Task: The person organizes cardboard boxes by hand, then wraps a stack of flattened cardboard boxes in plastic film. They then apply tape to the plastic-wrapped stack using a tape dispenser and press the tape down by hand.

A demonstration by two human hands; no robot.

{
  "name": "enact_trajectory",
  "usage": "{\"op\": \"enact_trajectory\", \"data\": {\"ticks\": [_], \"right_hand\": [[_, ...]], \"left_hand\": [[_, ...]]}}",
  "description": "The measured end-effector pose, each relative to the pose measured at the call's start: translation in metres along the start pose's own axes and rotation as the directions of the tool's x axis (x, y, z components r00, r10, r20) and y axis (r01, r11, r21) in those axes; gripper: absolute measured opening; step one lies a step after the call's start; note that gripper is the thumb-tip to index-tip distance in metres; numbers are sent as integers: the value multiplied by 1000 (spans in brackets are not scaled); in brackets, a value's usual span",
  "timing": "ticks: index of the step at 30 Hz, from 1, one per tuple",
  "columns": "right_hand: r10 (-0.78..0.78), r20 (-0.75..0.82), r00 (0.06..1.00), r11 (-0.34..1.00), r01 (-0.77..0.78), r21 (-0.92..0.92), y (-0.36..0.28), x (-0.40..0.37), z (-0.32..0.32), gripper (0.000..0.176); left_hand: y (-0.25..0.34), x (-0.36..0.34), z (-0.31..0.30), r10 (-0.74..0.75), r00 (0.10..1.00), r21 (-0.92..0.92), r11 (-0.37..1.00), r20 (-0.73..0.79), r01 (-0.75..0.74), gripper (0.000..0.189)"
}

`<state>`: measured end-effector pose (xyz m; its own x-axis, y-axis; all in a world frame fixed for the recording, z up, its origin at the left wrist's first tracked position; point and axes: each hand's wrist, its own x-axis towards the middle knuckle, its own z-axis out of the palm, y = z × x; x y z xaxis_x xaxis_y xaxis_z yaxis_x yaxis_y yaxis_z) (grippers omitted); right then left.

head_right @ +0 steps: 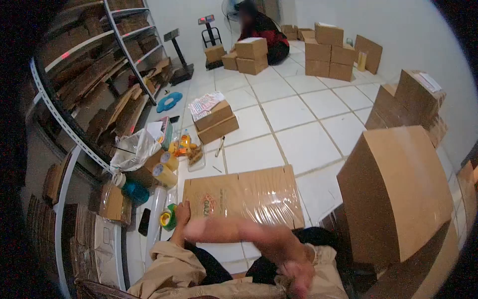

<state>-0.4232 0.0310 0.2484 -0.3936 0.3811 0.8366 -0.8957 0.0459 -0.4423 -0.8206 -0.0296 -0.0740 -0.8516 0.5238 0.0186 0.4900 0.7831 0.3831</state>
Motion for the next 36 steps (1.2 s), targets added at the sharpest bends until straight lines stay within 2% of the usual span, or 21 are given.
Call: {"op": "enact_trajectory", "data": {"ticks": [2, 4, 6, 8, 10, 11, 13, 20, 23, 24, 26, 30, 31, 33, 34, 35, 36], "right_hand": [[-196, 181, 964, 964, 155, 216, -5, 9, 18, 86], [-316, 49, 948, 919, 292, 266, -18, 6, 44, 71], [-364, -8, 931, 891, 351, 286, -15, 6, 57, 65], [-591, -115, 798, 548, 502, 668, 0, 7, 66, 37], [-658, -217, 722, 317, 526, 789, 21, -8, 75, 25], [-645, -193, 740, 354, 512, 782, 23, -7, 74, 28], [-565, -148, 812, 472, 465, 749, 20, -4, 76, 35], [-292, -44, 955, 678, 240, 695, 13, 2, 84, 61], [-70, 48, 996, 802, 28, 596, 1, -1, 79, 72], [65, 163, 984, 907, -126, 402, -3, -1, 65, 85], [246, 289, 925, 958, -278, 75, -10, 16, 64, 114], [267, 273, 924, 961, -277, 0, -8, 19, 82, 116], [99, 297, 950, 995, -99, -16, 4, 16, 85, 84], [-69, 318, 946, 996, 81, -26, -2, 19, 88, 62], [224, 283, 933, 974, -224, -32, -26, 31, 89, 68], [499, 249, 830, 861, -508, -29, -40, 38, 90, 86], [499, 250, 829, 860, -509, -30, -40, 35, 91, 86]], "left_hand": [[4, -4, -5, -27, 1000, -12, 1000, 0, 27, 57], [2, -3, -4, 4, 1000, -62, 998, -29, -6, 57], [0, 0, -1, -5, 1000, -80, 997, -29, 2, 58], [-7, 6, 5, -13, 1000, -95, 995, -23, 10, 58], [-23, 16, 20, 88, 996, -27, 996, -24, -89, 58], [-16, 8, 13, 84, 996, -29, 996, -18, -85, 58], [4, -2, -8, -46, 998, -37, 998, 54, 48, 63], [2, -1, -8, -40, 998, -98, 994, 41, 44, 62], [4, -3, -10, -29, 999, -175, 984, 31, 34, 62], [3, -2, -9, -40, 999, -147, 988, 31, 45, 63], [4, -4, -11, -61, 998, -119, 991, 27, 64, 64], [2, -3, -9, -50, 999, -95, 994, 8, 50, 63], [0, -2, -7, -33, 999, -77, 997, 3, 33, 62], [-2, 1, -5, -64, 997, -114, 991, 35, 67, 61], [-2, 1, -4, -58, 998, -111, 992, 26, 60, 61], [-2, 1, -4, -51, 999, -110, 993, 18, 53, 61], [-2, 0, -4, -52, 999, -112, 992, 17, 53, 61]]}}
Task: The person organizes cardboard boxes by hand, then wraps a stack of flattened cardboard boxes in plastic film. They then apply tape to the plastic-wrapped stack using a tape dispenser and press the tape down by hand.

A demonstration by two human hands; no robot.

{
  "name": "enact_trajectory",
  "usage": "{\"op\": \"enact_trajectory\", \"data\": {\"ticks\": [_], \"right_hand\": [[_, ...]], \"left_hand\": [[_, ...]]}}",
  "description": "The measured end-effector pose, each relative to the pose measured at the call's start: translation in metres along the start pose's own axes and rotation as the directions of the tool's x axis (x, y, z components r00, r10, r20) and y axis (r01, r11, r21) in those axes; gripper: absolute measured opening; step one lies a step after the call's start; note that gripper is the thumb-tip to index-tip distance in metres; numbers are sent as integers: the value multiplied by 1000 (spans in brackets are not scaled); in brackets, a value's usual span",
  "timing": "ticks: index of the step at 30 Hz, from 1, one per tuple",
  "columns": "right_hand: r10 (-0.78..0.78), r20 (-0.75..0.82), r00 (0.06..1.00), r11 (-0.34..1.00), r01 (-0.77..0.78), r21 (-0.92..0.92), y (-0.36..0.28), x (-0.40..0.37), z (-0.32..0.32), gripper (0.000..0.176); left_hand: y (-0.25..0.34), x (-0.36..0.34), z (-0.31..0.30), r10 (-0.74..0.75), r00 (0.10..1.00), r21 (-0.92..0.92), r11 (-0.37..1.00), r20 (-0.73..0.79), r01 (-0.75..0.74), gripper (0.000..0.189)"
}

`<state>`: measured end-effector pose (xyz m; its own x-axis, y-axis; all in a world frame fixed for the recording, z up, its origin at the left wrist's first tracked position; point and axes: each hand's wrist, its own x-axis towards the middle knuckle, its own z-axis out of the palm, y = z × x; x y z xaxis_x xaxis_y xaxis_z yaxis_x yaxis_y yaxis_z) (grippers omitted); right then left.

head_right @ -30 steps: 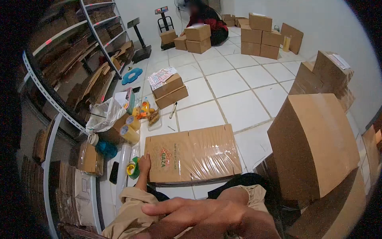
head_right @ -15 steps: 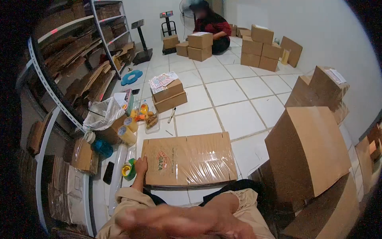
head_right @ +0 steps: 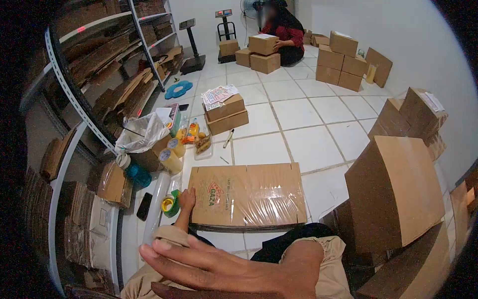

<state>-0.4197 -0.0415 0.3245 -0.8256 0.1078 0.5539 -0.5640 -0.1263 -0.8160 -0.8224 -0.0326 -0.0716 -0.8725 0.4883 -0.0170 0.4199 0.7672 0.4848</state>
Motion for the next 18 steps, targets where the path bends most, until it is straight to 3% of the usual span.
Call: {"op": "enact_trajectory", "data": {"ticks": [1, 3, 5, 6, 7, 9, 12, 14, 17, 18], "right_hand": [[30, -26, 999, 928, -38, -370, 3, -4, 3, 66], [47, -55, 997, 721, -71, -690, 2, -4, 12, 46], [131, -349, 928, 745, -324, -584, -4, 4, 28, 25], [128, -346, 929, 744, -321, -587, -2, 4, 16, 25], [118, 2, 993, 699, -82, -711, 3, 3, -8, 47], [132, 351, 927, 646, 188, -740, 11, 1, -23, 72], [-29, 273, 962, 706, 213, -675, 19, -5, -13, 83], [-202, -46, 978, 685, 108, -721, 18, -3, 1, 29], [-133, -25, 991, 611, 62, -789, 16, 5, -6, 41], [-165, 28, 986, 644, 129, -754, 20, 4, -13, 42]], "left_hand": [[0, 0, 0, 13, 1000, -6, 1000, -1, -13, 60], [0, 0, -1, 26, 1000, -17, 1000, -7, -26, 59], [-1, 0, -1, 13, 1000, -16, 1000, 3, -12, 59], [1, 0, -2, 14, 1000, -18, 1000, 0, -14, 59], [1, -1, -2, 10, 1000, -8, 1000, 2, -10, 59], [1, 0, -1, 8, 1000, 0, 1000, 1, -8, 59], [0, 1, 0, 25, 1000, 7, 1000, -5, -25, 60], [1, 0, -1, 38, 999, 30, 999, -15, -38, 61], [-5, 4, 5, 25, 1000, -66, 998, 11, -24, 62], [-6, 6, 7, 29, 1000, -69, 997, 9, -29, 62]]}}
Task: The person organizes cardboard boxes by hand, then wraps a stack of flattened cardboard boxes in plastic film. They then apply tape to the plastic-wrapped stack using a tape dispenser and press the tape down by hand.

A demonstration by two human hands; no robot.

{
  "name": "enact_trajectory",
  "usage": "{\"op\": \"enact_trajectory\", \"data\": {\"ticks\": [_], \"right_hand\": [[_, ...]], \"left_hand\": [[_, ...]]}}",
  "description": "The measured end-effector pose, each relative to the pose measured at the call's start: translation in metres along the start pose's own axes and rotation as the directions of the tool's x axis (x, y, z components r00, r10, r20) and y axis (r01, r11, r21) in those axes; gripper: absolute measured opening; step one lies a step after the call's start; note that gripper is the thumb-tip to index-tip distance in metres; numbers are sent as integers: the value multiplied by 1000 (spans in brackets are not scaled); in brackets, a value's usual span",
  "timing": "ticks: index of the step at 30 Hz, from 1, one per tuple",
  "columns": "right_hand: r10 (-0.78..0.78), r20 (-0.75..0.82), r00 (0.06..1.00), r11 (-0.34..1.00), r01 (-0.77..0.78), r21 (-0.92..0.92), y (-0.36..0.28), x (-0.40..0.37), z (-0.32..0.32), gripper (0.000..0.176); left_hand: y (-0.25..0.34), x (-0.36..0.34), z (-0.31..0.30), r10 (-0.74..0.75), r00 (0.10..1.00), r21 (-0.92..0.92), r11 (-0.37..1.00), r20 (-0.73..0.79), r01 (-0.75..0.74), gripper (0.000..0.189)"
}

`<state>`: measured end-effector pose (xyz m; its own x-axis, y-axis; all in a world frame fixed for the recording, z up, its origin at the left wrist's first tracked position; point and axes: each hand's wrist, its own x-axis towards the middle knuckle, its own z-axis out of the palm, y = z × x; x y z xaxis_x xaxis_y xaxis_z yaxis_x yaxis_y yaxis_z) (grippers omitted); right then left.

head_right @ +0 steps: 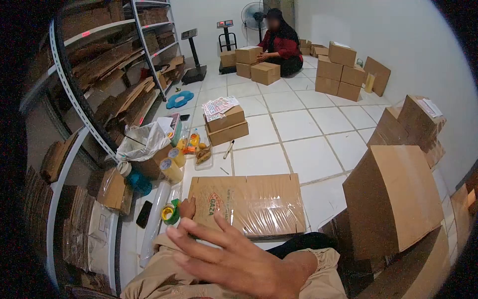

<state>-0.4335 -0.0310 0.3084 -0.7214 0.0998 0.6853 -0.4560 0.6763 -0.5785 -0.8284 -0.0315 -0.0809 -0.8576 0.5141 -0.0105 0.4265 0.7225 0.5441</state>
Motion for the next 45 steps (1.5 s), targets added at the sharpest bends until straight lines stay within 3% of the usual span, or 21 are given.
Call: {"op": "enact_trajectory", "data": {"ticks": [1, 3, 6, 7, 10, 13, 16, 19, 21, 24, 27, 29, 31, 33, 34, 35, 37, 39, 41, 42, 45], "right_hand": [[-61, 10, 998, 997, 61, 55, 7, -2, -2, 53], [-110, -180, 977, 924, 168, 345, 3, -11, 3, 65], [-56, -455, 889, 640, 382, 667, -1, -22, 11, 95], [-55, -456, 888, 640, 382, 667, 3, -17, 12, 95], [-320, -505, 802, 293, 591, 752, 13, -13, 14, 86], [-71, -278, 958, 413, 282, 866, 4, -27, 5, 87], [-190, -383, 904, 411, 428, 805, 21, -18, 6, 88], [-420, -233, 877, 456, 426, 781, 56, -33, 3, 87], [-179, -127, 976, 839, 218, 498, 60, -35, -1, 82], [199, -120, 972, 977, -207, -55, 103, -47, -5, 71], [396, -455, 797, 639, -595, -488, 190, -89, -8, 66], [485, -672, 560, 425, -822, -379, 263, -161, -3, 63], [596, -726, 342, 67, -923, -380, 367, -292, 16, 59], [788, -616, 11, 267, -907, 325, 377, -292, -6, 56], [946, -298, -131, 214, -439, 873, 379, -290, -17, 53], [945, -294, -145, 205, -440, 874, 368, -277, -19, 53], [746, -642, -176, 377, -683, 625, 330, -236, -13, 48], [778, -598, -190, 280, -748, 602, 362, -266, 0, 46], [815, -578, -33, 150, -953, 265, 383, -289, 4, 46], [816, -576, -57, 62, -981, 186, 352, -262, -2, 47], [814, -576, -71, 105, -958, 267, 370, -279, 2, 47]], "left_hand": [[5, -4, -5, -21, 1000, 36, 999, 12, 21, 62], [11, -6, -10, -41, 999, 68, 997, 20, 40, 62], [7, -4, -9, -41, 998, 74, 997, 53, 37, 62], [7, -4, -8, -49, 998, 83, 995, 43, 45, 62], [8, -5, -8, -46, 999, 75, 996, 30, 43, 61], [10, -7, -11, -35, 999, 62, 998, 29, 33, 60], [10, -6, -9, -48, 998, 63, 997, 27, 46, 60], [6, -5, -7, -41, 999, 59, 997, 25, 39, 61], [6, -4, -7, -17, 999, 58, 998, 28, 15, 62], [7, -5, -8, -19, 1000, 75, 997, 18, 18, 63], [6, -5, -7, -11, 1000, 89, 996, 2, 11, 62], [2, -3, -3, 2, 1000, 62, 998, -8, -2, 62], [8, -8, -7, -9, 1000, 56, 998, 2, 8, 63], [8, -5, -12, -14, 1000, 68, 998, 25, 12, 63], [6, -3, -9, -20, 1000, 77, 997, 18, 19, 63], [7, -3, -5, -28, 1000, 80, 996, 9, 27, 63], [12, -6, -7, -36, 999, 77, 996, 20, 34, 63], [10, -9, -11, -41, 999, 84, 996, 19, 39, 64], [5, -3, -4, -27, 1000, 111, 993, -6, 28, 64], [7, -4, -5, -22, 1000, 109, 994, -4, 22, 64], [12, -11, -11, -11, 1000, 110, 994, -12, 12, 62]]}}
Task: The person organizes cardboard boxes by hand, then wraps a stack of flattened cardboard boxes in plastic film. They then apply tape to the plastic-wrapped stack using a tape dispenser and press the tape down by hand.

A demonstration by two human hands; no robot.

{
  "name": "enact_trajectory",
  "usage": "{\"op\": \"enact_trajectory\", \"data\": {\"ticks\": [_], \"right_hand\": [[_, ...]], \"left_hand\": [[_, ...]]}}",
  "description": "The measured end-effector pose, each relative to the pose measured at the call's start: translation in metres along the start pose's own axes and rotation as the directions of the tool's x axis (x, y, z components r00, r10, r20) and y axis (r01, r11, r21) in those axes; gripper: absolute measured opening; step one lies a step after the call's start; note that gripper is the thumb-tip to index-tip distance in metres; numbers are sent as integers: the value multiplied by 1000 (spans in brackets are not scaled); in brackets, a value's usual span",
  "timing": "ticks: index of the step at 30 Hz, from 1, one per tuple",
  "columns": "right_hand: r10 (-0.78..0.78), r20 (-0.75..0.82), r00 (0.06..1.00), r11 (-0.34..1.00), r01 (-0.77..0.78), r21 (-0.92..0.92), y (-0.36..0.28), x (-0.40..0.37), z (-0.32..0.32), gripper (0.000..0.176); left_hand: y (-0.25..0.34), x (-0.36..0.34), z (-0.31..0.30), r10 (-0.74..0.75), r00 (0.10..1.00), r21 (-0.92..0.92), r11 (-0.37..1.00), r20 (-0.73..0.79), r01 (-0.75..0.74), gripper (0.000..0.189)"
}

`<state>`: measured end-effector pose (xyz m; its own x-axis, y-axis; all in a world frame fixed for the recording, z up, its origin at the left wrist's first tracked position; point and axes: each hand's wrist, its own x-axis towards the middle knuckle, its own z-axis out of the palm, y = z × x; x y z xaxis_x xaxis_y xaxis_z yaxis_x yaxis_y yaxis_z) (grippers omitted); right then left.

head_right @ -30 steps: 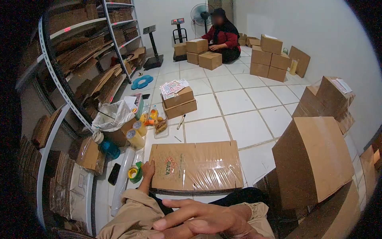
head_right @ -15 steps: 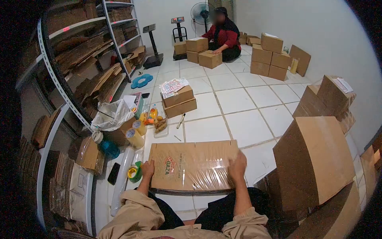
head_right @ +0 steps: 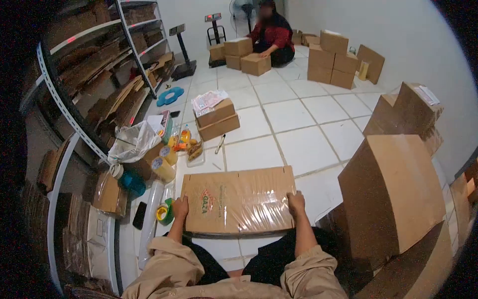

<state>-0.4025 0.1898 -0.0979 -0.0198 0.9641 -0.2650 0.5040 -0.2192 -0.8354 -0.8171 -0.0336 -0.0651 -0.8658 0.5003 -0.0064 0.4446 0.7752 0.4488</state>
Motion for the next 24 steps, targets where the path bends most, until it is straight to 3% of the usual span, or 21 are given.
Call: {"op": "enact_trajectory", "data": {"ticks": [1, 2, 4, 5, 14, 24], "right_hand": [[6, -19, 1000, 1000, -7, -17, -2, -2, 1, 47], [-16, -34, 999, 986, 10, -166, -17, -12, -7, 54], [45, 11, 999, 996, -46, 82, -14, -11, -5, 54], [46, 4, 999, 995, -46, 85, -11, -8, -5, 54], [43, -35, 998, 997, -45, -63, -19, -14, -8, 58], [52, -18, 998, 992, -54, -113, -18, -7, -10, 58]], "left_hand": [[-5, 2, 2, 5, 1000, -2, 1000, 7, -5, 61], [-5, 5, 5, 10, 1000, -7, 1000, 13, -10, 61], [-2, 5, 4, 18, 1000, -13, 1000, 21, -18, 63], [-2, 4, 2, 11, 999, 5, 1000, 37, -11, 65], [1, 0, 1, 29, 999, -17, 999, -28, -29, 60], [7, -3, -5, 7, 1000, 0, 1000, 20, -7, 59]]}}
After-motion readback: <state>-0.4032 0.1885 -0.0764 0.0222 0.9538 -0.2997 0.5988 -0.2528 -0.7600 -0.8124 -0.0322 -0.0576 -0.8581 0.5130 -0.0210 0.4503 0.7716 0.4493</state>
